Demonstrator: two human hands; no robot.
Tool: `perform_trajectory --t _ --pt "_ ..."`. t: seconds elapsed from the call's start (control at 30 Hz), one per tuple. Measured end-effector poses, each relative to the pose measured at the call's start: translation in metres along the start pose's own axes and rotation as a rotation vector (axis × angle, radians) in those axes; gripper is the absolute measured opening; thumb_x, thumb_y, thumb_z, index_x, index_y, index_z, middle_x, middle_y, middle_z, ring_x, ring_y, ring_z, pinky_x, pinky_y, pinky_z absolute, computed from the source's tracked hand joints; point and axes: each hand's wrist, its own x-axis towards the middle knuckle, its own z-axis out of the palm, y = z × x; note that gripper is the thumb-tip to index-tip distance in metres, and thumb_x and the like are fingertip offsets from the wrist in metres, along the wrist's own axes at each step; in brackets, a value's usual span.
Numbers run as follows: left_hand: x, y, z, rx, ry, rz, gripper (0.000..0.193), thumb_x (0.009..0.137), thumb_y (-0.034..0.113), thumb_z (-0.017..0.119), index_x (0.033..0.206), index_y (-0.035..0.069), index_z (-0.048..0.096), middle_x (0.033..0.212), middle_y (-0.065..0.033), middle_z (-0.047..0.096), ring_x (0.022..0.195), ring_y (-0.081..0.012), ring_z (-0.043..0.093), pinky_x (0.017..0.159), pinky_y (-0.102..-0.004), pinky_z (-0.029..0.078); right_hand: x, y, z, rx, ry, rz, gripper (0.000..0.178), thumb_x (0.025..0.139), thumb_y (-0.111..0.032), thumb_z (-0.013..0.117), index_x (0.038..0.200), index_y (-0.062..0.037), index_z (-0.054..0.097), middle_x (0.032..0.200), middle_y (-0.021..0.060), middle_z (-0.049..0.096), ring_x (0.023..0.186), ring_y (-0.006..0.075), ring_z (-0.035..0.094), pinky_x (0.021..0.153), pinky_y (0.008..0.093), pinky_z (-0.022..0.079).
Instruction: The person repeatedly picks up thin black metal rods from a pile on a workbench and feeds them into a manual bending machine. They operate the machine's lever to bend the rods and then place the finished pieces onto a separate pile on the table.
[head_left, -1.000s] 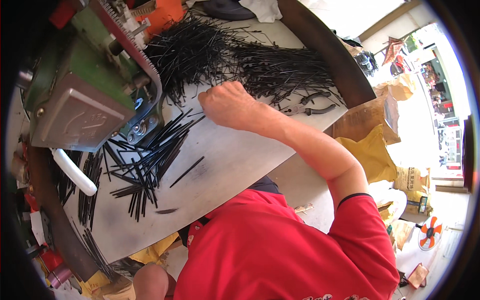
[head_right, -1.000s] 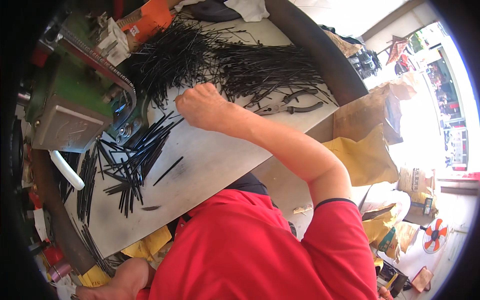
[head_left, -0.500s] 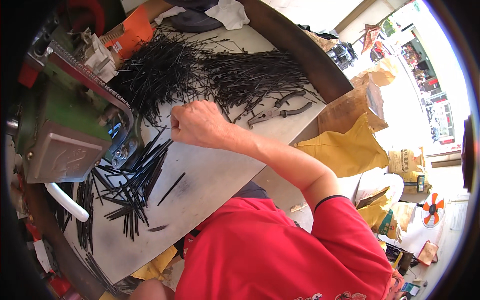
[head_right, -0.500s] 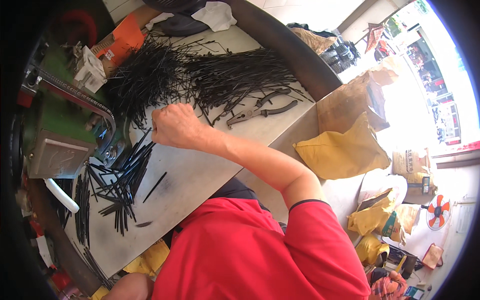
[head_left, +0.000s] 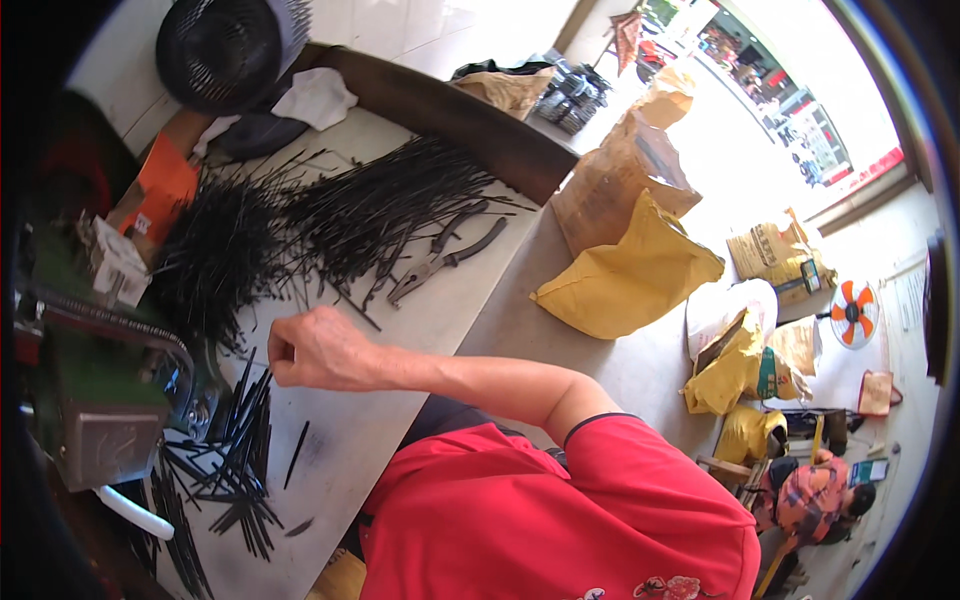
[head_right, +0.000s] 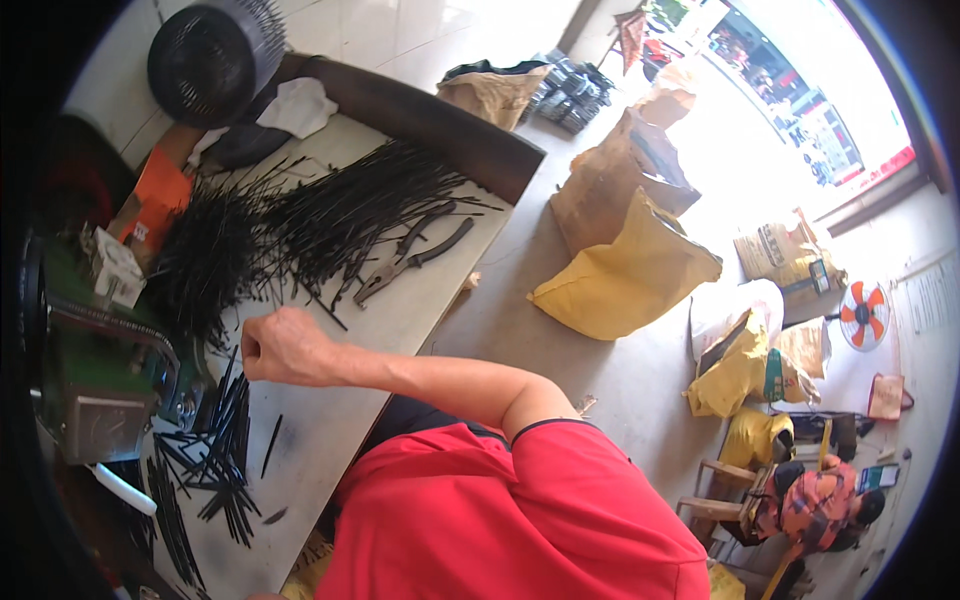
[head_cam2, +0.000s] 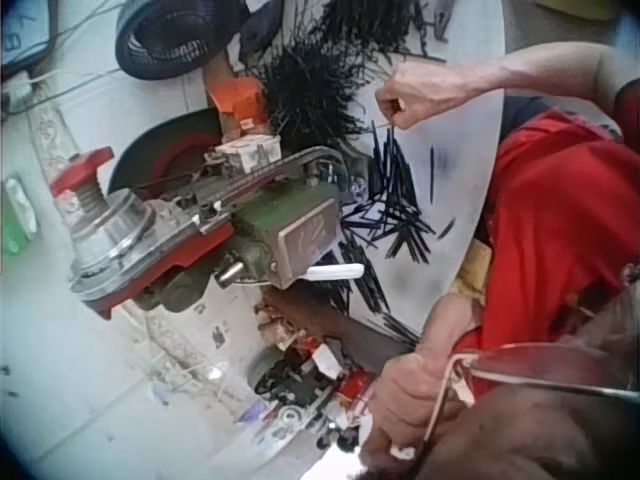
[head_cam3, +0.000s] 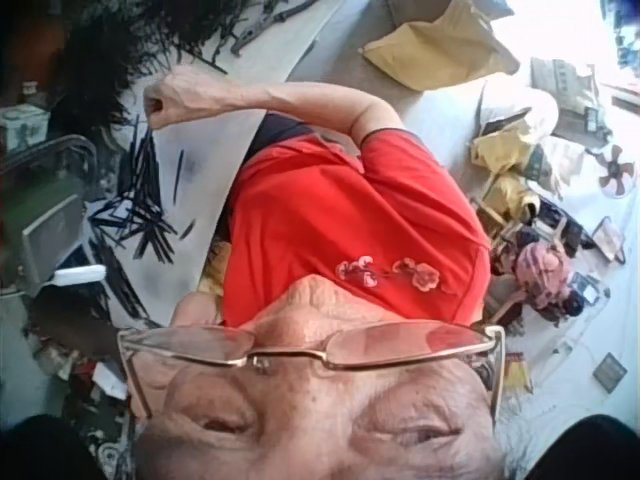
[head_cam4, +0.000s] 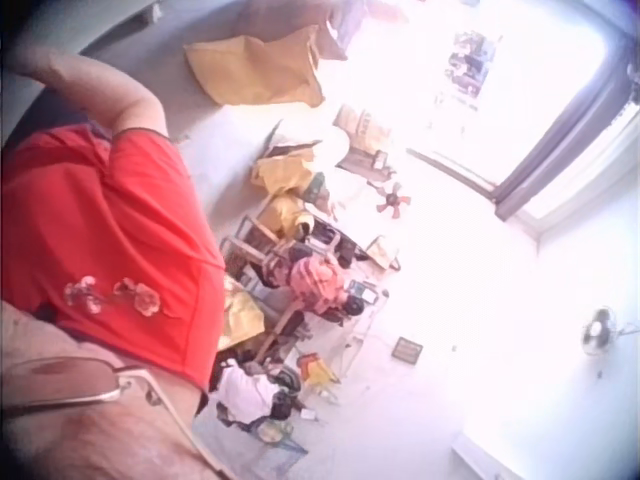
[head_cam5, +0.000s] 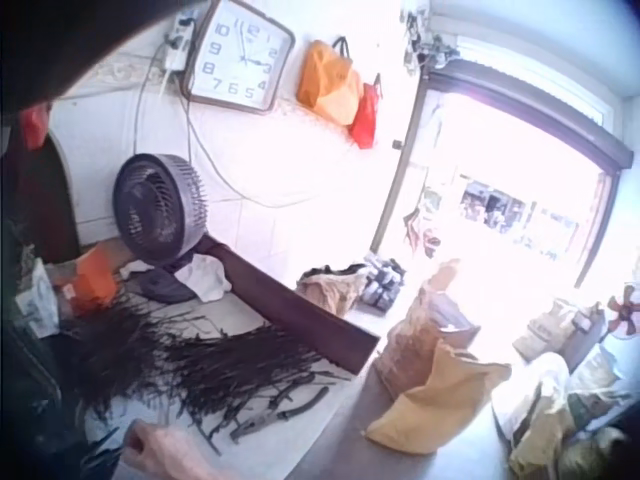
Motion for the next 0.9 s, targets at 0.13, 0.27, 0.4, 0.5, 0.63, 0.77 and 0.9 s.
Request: perform_trajectory --t 0.13,0.27,0.4,0.5,0.63,0.77,0.9 --pt "-0.039 0.026 0.048 -0.595 -0.514 -0.049 0.028 0.080 0.021 0.070 0.105 0.009 0.063 0.091 -0.0086 0.063 0.085 -0.0277 0.059 0.073 -0.0474 0.045 -0.025 -0.012 -0.017 0.386 -0.148 0.257 0.019 0.076 -0.013 0.059 0.089 0.0009 0.059 0.069 0.0141 0.064 0.061 0.0292 0.064 0.059 0.0369 0.052" --pt "-0.051 0.016 0.095 -0.193 -0.583 -0.172 0.027 0.080 0.020 0.071 0.104 0.008 0.064 0.091 -0.0098 0.064 0.084 -0.0293 0.059 0.073 -0.0473 0.045 -0.047 0.013 0.010 0.300 0.004 0.091 0.018 0.080 -0.009 0.055 0.095 0.0005 0.055 0.068 0.0168 0.063 0.060 0.0319 0.063 0.058 0.0397 0.051" --pt "-0.080 -0.009 0.178 0.516 -0.441 -0.148 0.023 0.080 0.018 0.070 0.100 0.006 0.065 0.091 -0.0115 0.063 0.081 -0.0310 0.059 0.070 -0.0453 0.046 -0.051 0.024 0.032 0.205 0.193 -0.134 0.014 0.081 -0.007 0.053 0.094 -0.0007 0.055 0.069 0.0186 0.061 0.063 0.0359 0.062 0.060 0.0427 0.050" --pt "-0.077 -0.012 0.196 0.776 -0.426 -0.017 0.018 0.083 0.020 0.067 0.093 0.005 0.066 0.088 -0.0139 0.061 0.081 -0.0335 0.058 0.072 -0.0421 0.046 -0.048 0.023 0.033 0.226 0.252 -0.141 0.014 0.079 -0.007 0.054 0.091 -0.0019 0.058 0.064 0.0189 0.061 0.060 0.0373 0.060 0.057 0.0450 0.048" --pt "-0.082 -0.024 0.201 0.821 -0.408 -0.025 0.016 0.086 0.021 0.062 0.089 0.005 0.066 0.084 -0.0161 0.058 0.081 -0.0359 0.057 0.071 -0.0436 0.045 -0.051 0.014 0.025 0.162 0.197 -0.180 0.012 0.082 -0.012 0.057 0.092 -0.0042 0.057 0.064 0.0162 0.061 0.060 0.0369 0.060 0.055 0.0447 0.047" --pt "-0.080 -0.030 0.205 0.826 -0.401 0.047 0.020 0.089 0.019 0.059 0.094 0.001 0.064 0.084 -0.0190 0.059 0.081 -0.0374 0.057 0.071 -0.0442 0.046 -0.057 0.016 0.034 0.048 0.169 -0.393 0.012 0.083 -0.017 0.058 0.091 -0.0076 0.057 0.068 0.0119 0.060 0.062 0.0332 0.060 0.053 0.0427 0.046" --pt "-0.077 -0.015 0.210 0.537 -0.310 -0.118 0.021 0.089 0.016 0.060 0.098 -0.003 0.062 0.088 -0.0192 0.063 0.077 -0.0333 0.059 0.071 -0.0407 0.048 -0.061 0.009 0.030 -0.181 -0.007 -0.510 0.014 0.082 -0.021 0.060 0.086 -0.0076 0.058 0.070 0.0083 0.061 0.063 0.0301 0.061 0.053 0.0420 0.045"
